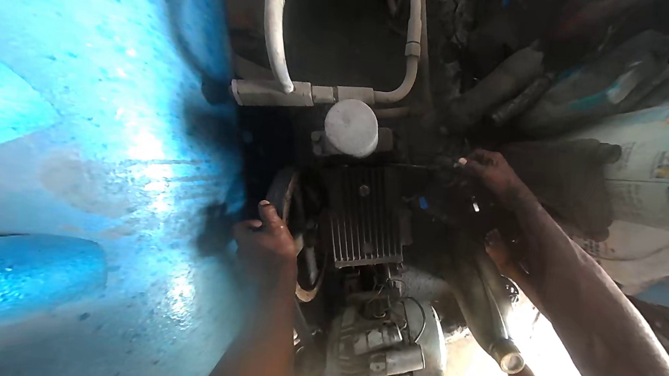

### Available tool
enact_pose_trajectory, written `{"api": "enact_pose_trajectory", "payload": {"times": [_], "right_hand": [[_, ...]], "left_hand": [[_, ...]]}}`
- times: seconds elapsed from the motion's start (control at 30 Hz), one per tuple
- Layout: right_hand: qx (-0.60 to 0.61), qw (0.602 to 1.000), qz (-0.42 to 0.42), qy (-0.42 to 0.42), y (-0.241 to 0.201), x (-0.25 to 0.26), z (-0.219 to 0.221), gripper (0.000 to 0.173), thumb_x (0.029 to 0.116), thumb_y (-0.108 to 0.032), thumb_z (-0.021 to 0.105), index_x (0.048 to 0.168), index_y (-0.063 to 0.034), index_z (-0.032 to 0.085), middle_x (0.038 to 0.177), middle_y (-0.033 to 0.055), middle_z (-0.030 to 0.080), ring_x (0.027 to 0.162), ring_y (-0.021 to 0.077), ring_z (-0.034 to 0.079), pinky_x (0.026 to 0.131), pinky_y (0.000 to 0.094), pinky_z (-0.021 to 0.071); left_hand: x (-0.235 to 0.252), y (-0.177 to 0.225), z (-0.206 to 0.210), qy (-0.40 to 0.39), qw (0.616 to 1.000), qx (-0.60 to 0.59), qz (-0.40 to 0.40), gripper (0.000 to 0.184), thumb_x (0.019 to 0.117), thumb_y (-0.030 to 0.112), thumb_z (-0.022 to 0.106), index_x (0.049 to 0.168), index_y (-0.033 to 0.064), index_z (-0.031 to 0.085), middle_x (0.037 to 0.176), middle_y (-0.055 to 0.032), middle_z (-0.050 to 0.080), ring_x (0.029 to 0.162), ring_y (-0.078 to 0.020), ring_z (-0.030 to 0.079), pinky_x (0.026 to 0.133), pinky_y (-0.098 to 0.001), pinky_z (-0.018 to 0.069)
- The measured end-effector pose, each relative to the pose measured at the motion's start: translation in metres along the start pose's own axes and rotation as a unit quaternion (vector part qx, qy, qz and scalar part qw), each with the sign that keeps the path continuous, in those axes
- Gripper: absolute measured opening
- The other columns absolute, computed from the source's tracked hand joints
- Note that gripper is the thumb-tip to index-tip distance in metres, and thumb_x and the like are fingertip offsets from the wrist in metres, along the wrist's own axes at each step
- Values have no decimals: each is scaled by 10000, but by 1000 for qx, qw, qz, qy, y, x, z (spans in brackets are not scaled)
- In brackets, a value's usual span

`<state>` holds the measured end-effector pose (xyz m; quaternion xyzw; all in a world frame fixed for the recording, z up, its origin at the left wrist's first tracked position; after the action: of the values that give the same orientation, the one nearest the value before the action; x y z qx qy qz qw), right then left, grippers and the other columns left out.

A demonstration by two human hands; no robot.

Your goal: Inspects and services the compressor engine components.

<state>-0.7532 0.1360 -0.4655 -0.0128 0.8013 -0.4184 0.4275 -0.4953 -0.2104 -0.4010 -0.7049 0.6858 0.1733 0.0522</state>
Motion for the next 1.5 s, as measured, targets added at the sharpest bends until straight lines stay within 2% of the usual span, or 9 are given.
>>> {"api": "enact_pose_trajectory", "payload": {"times": [0.17,0.33,0.47,0.57,0.83,0.97,1.13,1.3,1.5], "right_hand": [[18,1000,-18,1,-1,0,-1,211,1053,-206,581,1036,-15,669,845,72,674,688,131,637,628,324,560],[-9,1000,7,4,-6,-2,0,304,1055,-276,581,1105,12,663,941,133,686,790,209,668,717,412,580],[-13,1000,-5,7,-5,1,-3,249,1059,-228,574,1038,0,670,860,100,688,712,163,658,653,356,573],[-3,1000,6,-4,-5,-1,-3,295,1062,-280,574,1099,-1,659,905,114,699,750,182,675,690,378,586],[-19,1000,-16,5,-2,1,-4,244,1059,-221,579,1040,8,661,858,105,695,709,165,673,668,360,586],[-15,1000,-3,-8,-7,-2,-2,294,1056,-284,589,1119,-6,657,913,113,700,739,175,665,673,365,573],[-4,1000,-9,-3,-4,-2,-3,253,1060,-230,575,1074,6,665,915,131,708,767,206,695,691,388,596],[-20,1000,10,-6,-7,-3,-1,320,1065,-299,569,1157,-3,648,983,135,684,826,206,661,747,420,571],[-20,999,-26,-7,-4,-2,-4,257,1064,-227,566,1079,12,659,899,119,685,761,183,673,696,385,586]], "left_hand": [[1,-2,0,-10,1000,-4,1,706,990,691,422,1224,65,648,1125,-235,696,1094,-407,662,897,-627,494],[-1,0,-3,-12,1000,-7,-1,727,983,702,412,1244,63,641,1142,-243,691,1092,-431,658,874,-654,490],[-1,0,-1,-7,1000,-4,3,716,987,698,406,1202,63,656,1134,-230,693,1087,-414,662,871,-644,490],[0,0,0,-6,1000,-6,-2,717,983,707,404,1200,73,658,1137,-225,694,1086,-405,664,874,-640,489],[3,-2,2,-7,1000,-10,2,690,985,687,435,1210,72,653,1139,-233,691,1112,-413,650,893,-638,482],[3,-2,2,-4,1000,-14,4,679,990,669,450,1198,58,658,1138,-234,690,1100,-404,654,899,-621,488],[4,-4,4,11,1000,-3,10,687,983,683,440,1184,65,666,1114,-228,702,1082,-403,667,886,-623,493],[1,0,2,1,999,-31,-3,703,979,675,472,1234,44,650,1167,-256,678,1114,-432,644,911,-651,472],[4,-1,4,6,1000,-23,-5,677,981,665,478,1217,58,659,1143,-238,691,1104,-412,652,913,-629,477]]}}
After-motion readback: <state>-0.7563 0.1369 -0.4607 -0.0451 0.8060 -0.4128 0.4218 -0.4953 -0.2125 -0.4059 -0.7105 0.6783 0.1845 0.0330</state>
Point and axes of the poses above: each hand's wrist, its own x-axis towards the middle knuckle, its own z-axis out of the palm, y = z × x, the point moved 2 cm from there along x, towards the middle knuckle
